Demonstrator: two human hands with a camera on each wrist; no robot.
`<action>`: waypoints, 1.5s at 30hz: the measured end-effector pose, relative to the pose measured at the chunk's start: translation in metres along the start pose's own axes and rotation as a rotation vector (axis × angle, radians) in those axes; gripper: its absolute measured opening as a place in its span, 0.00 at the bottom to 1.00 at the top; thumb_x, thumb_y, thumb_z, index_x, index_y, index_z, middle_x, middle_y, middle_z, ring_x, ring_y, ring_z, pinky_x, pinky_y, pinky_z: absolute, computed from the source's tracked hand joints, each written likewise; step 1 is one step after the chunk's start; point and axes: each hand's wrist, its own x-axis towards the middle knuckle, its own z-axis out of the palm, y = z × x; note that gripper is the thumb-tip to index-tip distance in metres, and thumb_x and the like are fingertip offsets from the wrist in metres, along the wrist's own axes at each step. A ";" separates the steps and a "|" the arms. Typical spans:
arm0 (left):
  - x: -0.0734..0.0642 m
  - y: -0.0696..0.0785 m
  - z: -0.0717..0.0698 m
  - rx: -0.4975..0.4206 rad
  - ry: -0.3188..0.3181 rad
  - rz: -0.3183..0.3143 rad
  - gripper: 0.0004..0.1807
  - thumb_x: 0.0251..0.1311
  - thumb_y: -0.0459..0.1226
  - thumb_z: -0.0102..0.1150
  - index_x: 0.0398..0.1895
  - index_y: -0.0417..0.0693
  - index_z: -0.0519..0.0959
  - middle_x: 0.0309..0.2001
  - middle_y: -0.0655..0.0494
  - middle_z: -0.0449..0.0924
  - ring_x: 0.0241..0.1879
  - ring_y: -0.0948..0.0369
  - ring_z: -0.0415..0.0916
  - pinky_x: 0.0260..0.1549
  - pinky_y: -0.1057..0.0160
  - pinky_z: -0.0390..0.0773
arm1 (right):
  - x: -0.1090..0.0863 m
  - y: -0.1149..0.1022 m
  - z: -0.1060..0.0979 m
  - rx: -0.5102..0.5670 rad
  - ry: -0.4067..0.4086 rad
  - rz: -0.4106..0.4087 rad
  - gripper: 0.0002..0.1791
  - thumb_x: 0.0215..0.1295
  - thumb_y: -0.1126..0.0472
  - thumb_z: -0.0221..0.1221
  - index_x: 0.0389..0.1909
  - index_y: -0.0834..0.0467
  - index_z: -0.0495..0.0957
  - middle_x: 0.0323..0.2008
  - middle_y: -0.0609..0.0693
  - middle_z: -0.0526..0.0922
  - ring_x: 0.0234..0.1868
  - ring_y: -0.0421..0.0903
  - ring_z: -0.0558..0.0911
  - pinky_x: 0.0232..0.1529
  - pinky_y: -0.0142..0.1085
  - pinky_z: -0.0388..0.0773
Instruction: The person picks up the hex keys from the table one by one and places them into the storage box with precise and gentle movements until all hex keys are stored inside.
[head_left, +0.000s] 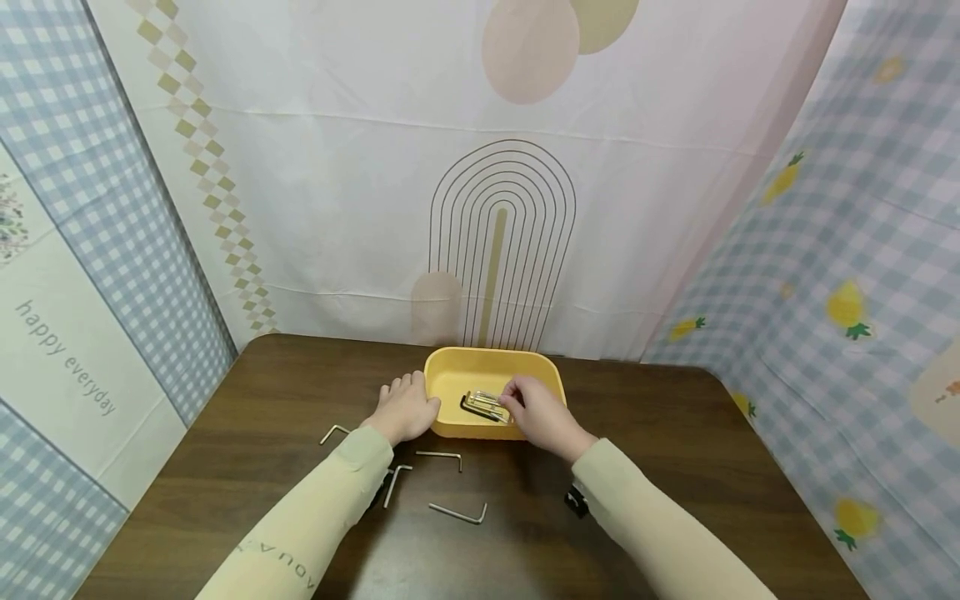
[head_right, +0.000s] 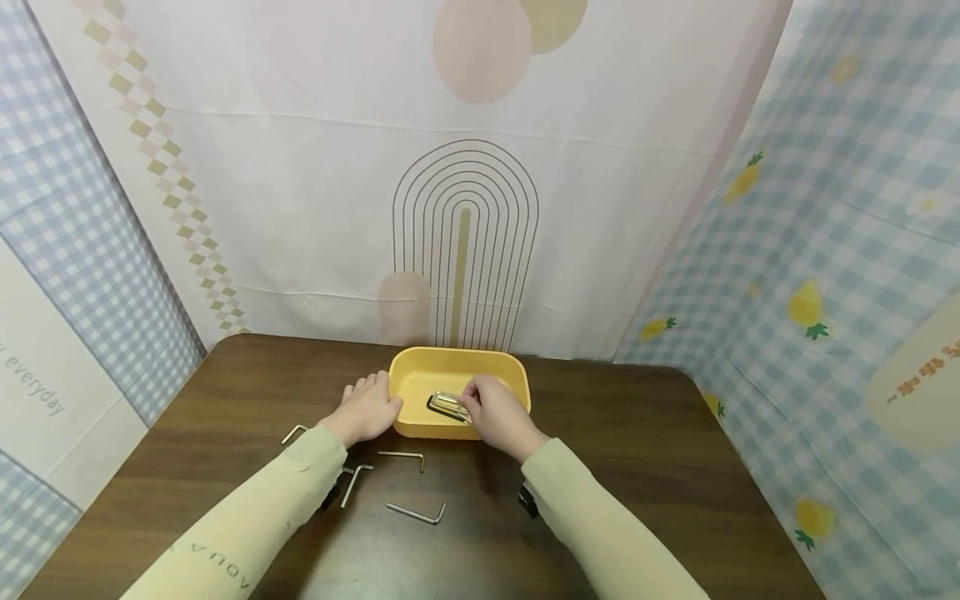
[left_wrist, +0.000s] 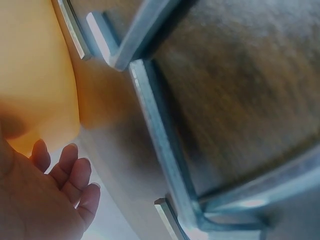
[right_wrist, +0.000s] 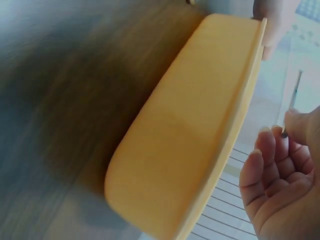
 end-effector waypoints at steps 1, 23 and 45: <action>0.000 0.000 0.000 -0.001 0.000 -0.001 0.23 0.65 0.47 0.45 0.53 0.38 0.67 0.44 0.46 0.69 0.46 0.48 0.65 0.48 0.47 0.60 | 0.005 0.000 0.002 -0.001 -0.003 0.012 0.06 0.69 0.61 0.57 0.31 0.56 0.74 0.26 0.46 0.73 0.25 0.41 0.72 0.29 0.37 0.71; 0.001 0.000 0.002 0.013 0.019 -0.002 0.22 0.65 0.48 0.45 0.53 0.39 0.68 0.43 0.47 0.69 0.45 0.49 0.65 0.47 0.49 0.60 | 0.036 0.024 0.028 0.047 -0.166 0.238 0.26 0.69 0.59 0.57 0.11 0.53 0.61 0.10 0.44 0.59 0.12 0.41 0.60 0.19 0.35 0.61; 0.001 -0.001 0.000 0.012 0.010 -0.002 0.23 0.65 0.48 0.46 0.53 0.39 0.67 0.43 0.47 0.69 0.45 0.49 0.65 0.47 0.48 0.59 | 0.016 0.035 0.006 -0.006 -0.054 0.116 0.09 0.69 0.53 0.56 0.31 0.53 0.75 0.24 0.46 0.75 0.22 0.43 0.72 0.25 0.38 0.70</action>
